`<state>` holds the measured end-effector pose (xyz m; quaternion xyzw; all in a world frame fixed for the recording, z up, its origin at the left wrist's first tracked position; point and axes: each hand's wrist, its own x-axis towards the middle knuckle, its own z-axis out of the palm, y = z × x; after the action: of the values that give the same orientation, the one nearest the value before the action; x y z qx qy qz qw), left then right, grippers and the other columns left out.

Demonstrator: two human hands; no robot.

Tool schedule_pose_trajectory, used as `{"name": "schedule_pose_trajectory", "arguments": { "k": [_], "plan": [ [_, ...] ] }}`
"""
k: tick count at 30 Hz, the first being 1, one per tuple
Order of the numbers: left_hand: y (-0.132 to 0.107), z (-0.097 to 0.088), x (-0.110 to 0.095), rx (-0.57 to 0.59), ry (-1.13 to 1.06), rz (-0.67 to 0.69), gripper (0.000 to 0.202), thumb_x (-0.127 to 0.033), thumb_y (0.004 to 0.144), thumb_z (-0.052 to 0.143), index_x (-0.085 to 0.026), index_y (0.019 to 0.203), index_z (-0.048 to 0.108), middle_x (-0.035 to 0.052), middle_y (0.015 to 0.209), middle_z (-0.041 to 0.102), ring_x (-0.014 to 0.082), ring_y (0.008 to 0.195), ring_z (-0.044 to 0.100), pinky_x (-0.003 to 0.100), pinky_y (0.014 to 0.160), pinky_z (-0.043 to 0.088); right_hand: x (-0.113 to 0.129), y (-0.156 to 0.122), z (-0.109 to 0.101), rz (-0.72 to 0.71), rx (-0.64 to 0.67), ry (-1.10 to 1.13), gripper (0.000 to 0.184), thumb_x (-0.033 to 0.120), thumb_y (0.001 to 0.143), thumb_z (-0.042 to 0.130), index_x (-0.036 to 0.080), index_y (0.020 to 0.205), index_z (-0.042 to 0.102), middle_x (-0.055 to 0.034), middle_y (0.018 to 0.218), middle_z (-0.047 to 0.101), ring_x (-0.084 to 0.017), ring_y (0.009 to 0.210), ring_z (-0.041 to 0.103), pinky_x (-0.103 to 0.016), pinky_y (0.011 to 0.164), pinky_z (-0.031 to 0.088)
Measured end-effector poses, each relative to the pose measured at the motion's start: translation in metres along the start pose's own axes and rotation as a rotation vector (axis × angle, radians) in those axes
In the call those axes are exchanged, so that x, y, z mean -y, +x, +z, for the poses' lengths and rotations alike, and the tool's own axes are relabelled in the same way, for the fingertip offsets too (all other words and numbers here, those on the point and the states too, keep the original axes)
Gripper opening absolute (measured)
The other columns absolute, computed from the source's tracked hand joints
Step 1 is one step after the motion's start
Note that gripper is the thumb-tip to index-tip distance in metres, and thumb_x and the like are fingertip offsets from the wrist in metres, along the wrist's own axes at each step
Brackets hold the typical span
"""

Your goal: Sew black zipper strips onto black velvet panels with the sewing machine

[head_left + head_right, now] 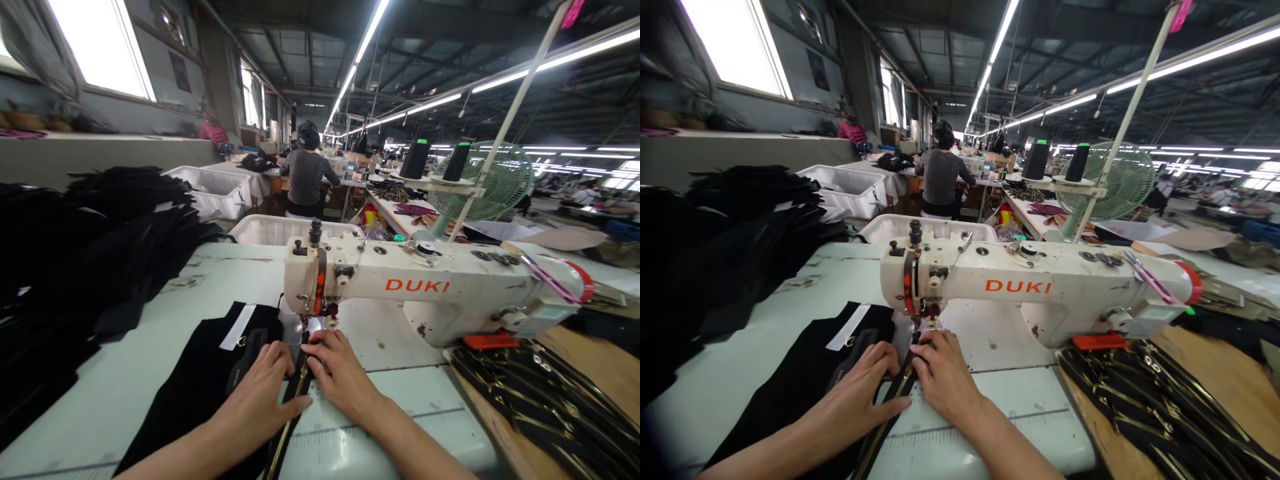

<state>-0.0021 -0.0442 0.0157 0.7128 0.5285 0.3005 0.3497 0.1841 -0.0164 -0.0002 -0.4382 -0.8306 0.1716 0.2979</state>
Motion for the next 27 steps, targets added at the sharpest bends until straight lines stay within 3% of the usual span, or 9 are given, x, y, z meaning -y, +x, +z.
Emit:
{"name": "schedule_pose_trajectory", "arguments": {
  "k": [3, 6, 11, 14, 16, 20, 23, 25, 27],
  "plan": [
    [0.016, 0.002, -0.008, 0.038, -0.138, -0.075, 0.03, -0.035, 0.066, 0.07, -0.023, 0.06, 0.043, 0.0019, 0.076, 0.053, 0.0291, 0.088, 0.056, 0.049, 0.089, 0.047, -0.005, -0.001, 0.001, 0.008, 0.019, 0.028, 0.037, 0.005, 0.09, 0.054, 0.022, 0.12, 0.067, -0.0067, 0.121, 0.06, -0.02, 0.117, 0.052, -0.037, 0.104, 0.043],
    [0.023, 0.001, -0.018, 0.153, -0.386, -0.204, 0.032, -0.044, 0.072, 0.07, -0.02, 0.064, 0.05, 0.0002, 0.065, 0.054, 0.0272, 0.079, 0.064, 0.044, 0.081, 0.053, -0.006, 0.001, -0.003, 0.01, 0.036, 0.041, 0.033, 0.009, 0.094, 0.052, 0.02, 0.121, 0.066, -0.0067, 0.121, 0.061, -0.019, 0.116, 0.054, -0.034, 0.103, 0.044],
    [0.012, 0.011, -0.023, 0.236, -0.808, -0.416, 0.049, -0.054, 0.071, 0.077, -0.016, 0.092, 0.055, 0.0102, 0.089, 0.068, 0.0264, 0.088, 0.072, 0.042, 0.088, 0.056, -0.001, 0.008, -0.014, 0.028, 0.046, 0.046, 0.036, 0.023, 0.104, 0.037, 0.022, 0.099, 0.073, -0.0037, 0.112, 0.065, -0.017, 0.107, 0.059, -0.032, 0.097, 0.048],
    [-0.005, 0.021, -0.015, 0.223, -0.946, -0.483, 0.053, -0.052, 0.067, 0.082, -0.016, 0.097, 0.056, 0.0131, 0.094, 0.07, 0.0301, 0.1, 0.07, 0.042, 0.094, 0.053, 0.004, 0.006, -0.013, 0.024, 0.047, 0.003, 0.021, 0.029, 0.096, 0.056, 0.02, 0.106, 0.072, -0.0055, 0.117, 0.063, -0.022, 0.112, 0.056, -0.037, 0.103, 0.045],
    [-0.019, 0.024, -0.007, 0.26, -0.982, -0.514, 0.054, -0.054, 0.068, 0.081, -0.016, 0.101, 0.059, 0.0137, 0.098, 0.07, 0.0314, 0.104, 0.069, 0.043, 0.092, 0.054, 0.006, 0.0, -0.01, 0.008, 0.051, -0.054, 0.032, 0.03, 0.089, 0.068, 0.018, 0.119, 0.068, -0.0077, 0.124, 0.061, -0.024, 0.118, 0.053, -0.039, 0.106, 0.042],
    [-0.033, 0.004, 0.008, 0.485, -0.572, -0.461, 0.045, -0.062, 0.075, 0.069, -0.019, 0.086, 0.067, 0.0079, 0.082, 0.073, 0.026, 0.073, 0.073, 0.033, 0.064, 0.059, 0.006, -0.009, -0.005, -0.021, 0.066, -0.162, 0.041, 0.032, 0.092, 0.064, 0.018, 0.13, 0.06, -0.009, 0.133, 0.057, -0.027, 0.121, 0.05, -0.044, 0.106, 0.042],
    [-0.008, -0.032, 0.014, 0.331, 0.005, -0.237, 0.041, -0.057, 0.088, 0.051, -0.021, 0.082, 0.069, 0.0029, 0.068, 0.07, 0.0188, 0.046, 0.063, 0.029, 0.049, 0.052, 0.007, -0.01, -0.004, -0.047, 0.057, -0.219, 0.042, 0.033, 0.093, 0.063, 0.017, 0.131, 0.059, -0.0096, 0.132, 0.058, -0.029, 0.12, 0.051, -0.047, 0.105, 0.043],
    [0.022, -0.056, 0.019, 0.04, 0.241, -0.007, 0.031, -0.046, 0.088, 0.052, -0.023, 0.101, 0.068, 0.006, 0.093, 0.072, 0.0258, 0.085, 0.069, 0.037, 0.082, 0.052, 0.008, -0.01, -0.003, -0.077, 0.043, -0.24, 0.041, 0.032, 0.092, 0.065, 0.015, 0.129, 0.06, -0.0097, 0.126, 0.061, -0.028, 0.117, 0.053, -0.045, 0.103, 0.046],
    [0.051, -0.071, 0.026, -0.042, 0.289, 0.039, 0.044, -0.042, 0.076, 0.063, -0.022, 0.115, 0.064, 0.0112, 0.125, 0.063, 0.0346, 0.12, 0.053, 0.05, 0.103, 0.038, 0.007, -0.011, 0.001, -0.115, 0.005, -0.256, 0.038, 0.032, 0.091, 0.067, 0.014, 0.125, 0.062, -0.0092, 0.121, 0.064, -0.026, 0.113, 0.056, -0.042, 0.101, 0.047]
  ]
}}
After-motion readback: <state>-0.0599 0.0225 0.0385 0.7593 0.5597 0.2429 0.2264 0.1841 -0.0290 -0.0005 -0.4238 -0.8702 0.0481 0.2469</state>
